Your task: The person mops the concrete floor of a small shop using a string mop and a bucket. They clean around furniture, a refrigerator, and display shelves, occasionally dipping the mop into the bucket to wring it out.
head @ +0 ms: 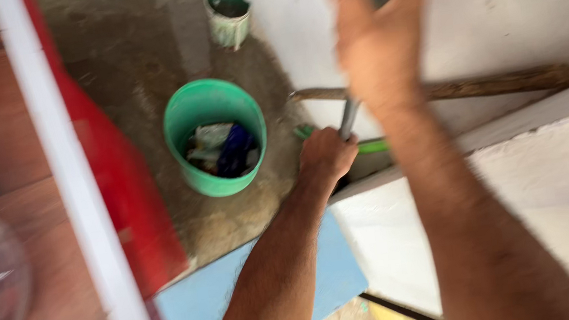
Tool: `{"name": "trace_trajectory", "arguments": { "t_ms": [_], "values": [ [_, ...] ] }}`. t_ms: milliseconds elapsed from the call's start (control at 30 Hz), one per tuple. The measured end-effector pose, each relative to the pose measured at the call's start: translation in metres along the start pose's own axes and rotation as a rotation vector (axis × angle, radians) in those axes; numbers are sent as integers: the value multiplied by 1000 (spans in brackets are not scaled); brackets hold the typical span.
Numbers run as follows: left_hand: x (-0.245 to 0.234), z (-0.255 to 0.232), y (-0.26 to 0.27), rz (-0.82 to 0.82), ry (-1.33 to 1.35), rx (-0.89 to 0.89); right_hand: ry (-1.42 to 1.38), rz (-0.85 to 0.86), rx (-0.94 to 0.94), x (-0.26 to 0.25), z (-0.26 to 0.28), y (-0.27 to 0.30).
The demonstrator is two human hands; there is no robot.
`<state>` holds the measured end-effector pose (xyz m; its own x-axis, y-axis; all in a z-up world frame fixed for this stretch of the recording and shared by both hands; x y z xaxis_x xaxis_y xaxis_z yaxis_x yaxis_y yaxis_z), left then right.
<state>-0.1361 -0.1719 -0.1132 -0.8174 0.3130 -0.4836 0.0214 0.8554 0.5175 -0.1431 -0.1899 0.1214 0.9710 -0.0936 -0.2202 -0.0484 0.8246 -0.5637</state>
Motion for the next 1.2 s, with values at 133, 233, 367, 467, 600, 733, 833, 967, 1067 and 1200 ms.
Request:
{"name": "trace_trajectory", "arguments": {
  "t_ms": [133,233,367,467,600,733,833,967,1067,1200],
  "values": [
    [-43,9,45,-21,-136,-85,-223,22,-80,4,52,-5],
    [-63,23,69,-82,-48,-152,-277,59,-59,24,69,11],
    [-53,26,70,-21,-45,-191,-204,40,-45,16,69,17],
    [-40,17,52,-27,-154,-125,-197,27,-149,-7,70,19],
    [-42,17,25,-147,-214,-23,-211,62,-265,-15,63,51],
    [-49,29,19,-169,-257,-34,-282,47,-223,-18,46,72],
    [-48,29,29,-145,-254,-95,-341,-56,-254,-26,38,54],
    [-40,26,39,-69,-132,-225,-283,-72,-119,-43,38,24],
    [-17,17,44,-85,11,-218,-210,-30,-97,-46,48,15],
    [25,-10,22,-15,134,-159,6,20,-61,-37,49,21]
  ]
}}
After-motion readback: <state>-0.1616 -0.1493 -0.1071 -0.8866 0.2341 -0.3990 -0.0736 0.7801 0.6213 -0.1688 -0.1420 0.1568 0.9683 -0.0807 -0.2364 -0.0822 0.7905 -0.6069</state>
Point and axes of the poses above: each hand's wrist, its own y-axis away from the middle knuckle, its own x-axis out of the palm, z = x × y, the point moved 5 cm from there along -y, towards the middle knuckle, and after that the axes turned 12 degrees about -x, right-handed, at the moved point
